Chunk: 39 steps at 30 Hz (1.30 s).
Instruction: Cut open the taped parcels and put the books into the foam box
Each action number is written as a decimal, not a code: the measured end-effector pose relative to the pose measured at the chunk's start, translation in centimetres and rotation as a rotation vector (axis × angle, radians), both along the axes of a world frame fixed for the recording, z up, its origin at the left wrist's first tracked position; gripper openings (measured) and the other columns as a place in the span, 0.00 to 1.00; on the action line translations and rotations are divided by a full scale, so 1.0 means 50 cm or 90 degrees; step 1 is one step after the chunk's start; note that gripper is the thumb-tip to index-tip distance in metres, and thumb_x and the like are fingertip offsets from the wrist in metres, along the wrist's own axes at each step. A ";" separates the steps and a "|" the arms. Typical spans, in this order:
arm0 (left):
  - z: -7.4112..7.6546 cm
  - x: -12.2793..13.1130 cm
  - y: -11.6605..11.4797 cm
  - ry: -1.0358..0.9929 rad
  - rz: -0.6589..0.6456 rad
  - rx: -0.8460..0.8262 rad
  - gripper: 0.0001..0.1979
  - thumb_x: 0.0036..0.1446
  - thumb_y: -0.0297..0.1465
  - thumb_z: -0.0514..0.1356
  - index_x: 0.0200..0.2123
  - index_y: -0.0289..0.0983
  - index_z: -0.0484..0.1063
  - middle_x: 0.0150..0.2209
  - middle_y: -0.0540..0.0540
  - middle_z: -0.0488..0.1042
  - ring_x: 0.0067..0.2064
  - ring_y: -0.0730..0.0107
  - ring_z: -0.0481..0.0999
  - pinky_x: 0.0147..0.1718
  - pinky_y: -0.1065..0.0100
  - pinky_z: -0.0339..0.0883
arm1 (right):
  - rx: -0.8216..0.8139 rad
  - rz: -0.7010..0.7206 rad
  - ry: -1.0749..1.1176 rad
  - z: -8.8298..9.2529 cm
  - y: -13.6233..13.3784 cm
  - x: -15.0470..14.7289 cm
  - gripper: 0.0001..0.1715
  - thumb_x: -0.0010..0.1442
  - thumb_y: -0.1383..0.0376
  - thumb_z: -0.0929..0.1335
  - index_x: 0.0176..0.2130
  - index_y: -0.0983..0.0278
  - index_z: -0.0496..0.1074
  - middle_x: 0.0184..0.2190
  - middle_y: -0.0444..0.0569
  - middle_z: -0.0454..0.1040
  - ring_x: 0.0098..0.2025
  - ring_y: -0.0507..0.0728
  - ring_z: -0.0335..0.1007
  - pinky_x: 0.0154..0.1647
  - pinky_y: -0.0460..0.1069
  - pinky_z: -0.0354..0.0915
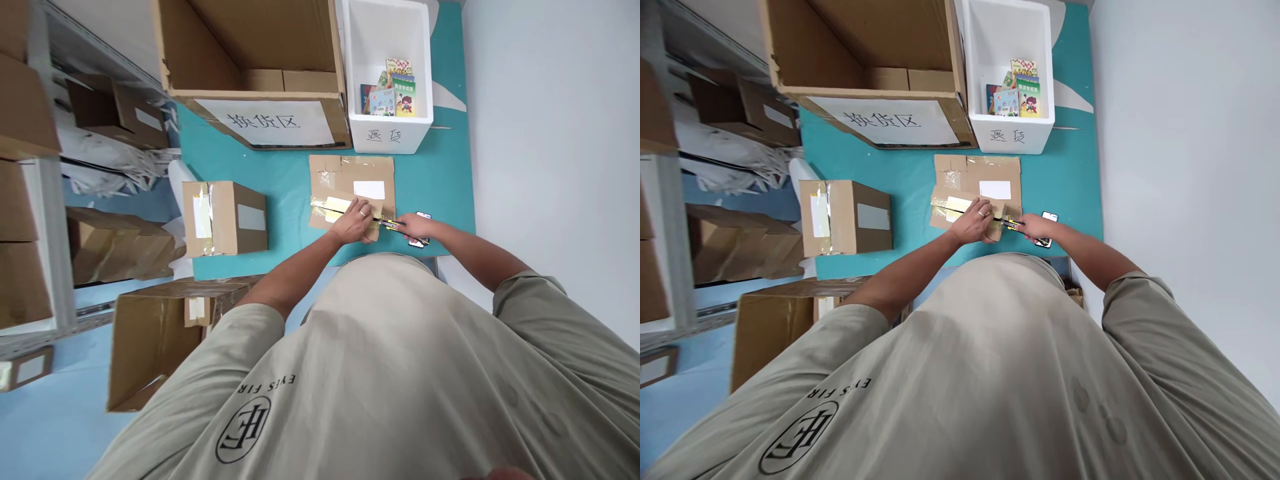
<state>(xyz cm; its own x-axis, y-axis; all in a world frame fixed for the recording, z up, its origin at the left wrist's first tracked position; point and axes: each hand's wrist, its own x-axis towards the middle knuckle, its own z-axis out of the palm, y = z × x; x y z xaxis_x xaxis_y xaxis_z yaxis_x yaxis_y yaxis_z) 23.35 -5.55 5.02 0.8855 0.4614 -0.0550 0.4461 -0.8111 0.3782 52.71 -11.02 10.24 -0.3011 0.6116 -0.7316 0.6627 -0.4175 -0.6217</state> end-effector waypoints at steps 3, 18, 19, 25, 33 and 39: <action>-0.011 -0.001 -0.005 -0.008 -0.008 0.005 0.38 0.60 0.50 0.76 0.65 0.31 0.83 0.70 0.19 0.75 0.79 0.19 0.64 0.83 0.21 0.51 | -0.025 -0.009 -0.001 0.014 -0.011 0.001 0.29 0.77 0.38 0.75 0.38 0.57 0.75 0.23 0.46 0.79 0.22 0.59 0.76 0.25 0.50 0.72; -0.033 -0.020 -0.002 -0.039 -0.018 -0.015 0.34 0.60 0.51 0.77 0.59 0.34 0.84 0.68 0.21 0.74 0.79 0.20 0.64 0.82 0.18 0.52 | -0.028 0.032 -0.143 0.076 -0.039 -0.034 0.19 0.84 0.49 0.69 0.50 0.60 0.81 0.31 0.51 0.84 0.25 0.62 0.80 0.34 0.54 0.75; -0.033 -0.021 -0.002 -0.039 -0.020 -0.019 0.33 0.60 0.51 0.76 0.59 0.33 0.84 0.68 0.21 0.74 0.79 0.20 0.64 0.83 0.19 0.51 | -0.015 0.045 -0.160 0.076 -0.037 -0.041 0.19 0.84 0.49 0.69 0.51 0.61 0.81 0.30 0.52 0.84 0.26 0.62 0.80 0.34 0.54 0.74; -0.036 -0.033 0.023 -0.043 -0.006 -0.044 0.34 0.58 0.53 0.77 0.58 0.35 0.84 0.68 0.22 0.75 0.78 0.20 0.65 0.82 0.19 0.52 | 0.059 0.068 -0.208 0.075 -0.040 -0.068 0.18 0.85 0.54 0.69 0.52 0.63 0.82 0.28 0.51 0.83 0.28 0.62 0.82 0.37 0.52 0.72; -0.036 -0.026 0.046 -0.036 -0.008 -0.040 0.35 0.54 0.52 0.80 0.57 0.36 0.83 0.67 0.23 0.74 0.76 0.21 0.66 0.82 0.20 0.53 | -0.020 -0.071 -0.099 0.076 -0.067 -0.034 0.15 0.82 0.52 0.73 0.45 0.59 0.78 0.27 0.46 0.80 0.23 0.58 0.77 0.29 0.51 0.73; -0.042 -0.049 0.041 -0.035 -0.022 0.006 0.31 0.58 0.52 0.78 0.55 0.36 0.83 0.66 0.24 0.75 0.74 0.24 0.68 0.80 0.21 0.58 | -0.028 -0.095 -0.046 0.058 -0.065 -0.065 0.16 0.84 0.55 0.72 0.42 0.59 0.75 0.25 0.41 0.77 0.20 0.53 0.72 0.23 0.46 0.68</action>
<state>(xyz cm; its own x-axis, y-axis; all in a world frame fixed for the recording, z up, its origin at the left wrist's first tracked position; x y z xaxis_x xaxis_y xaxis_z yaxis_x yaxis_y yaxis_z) 20.91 -3.52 2.92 0.9027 0.4303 -0.0007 0.3959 -0.8297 0.3934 49.48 -14.28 13.14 -0.1550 0.6126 -0.7750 0.6343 -0.5397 -0.5535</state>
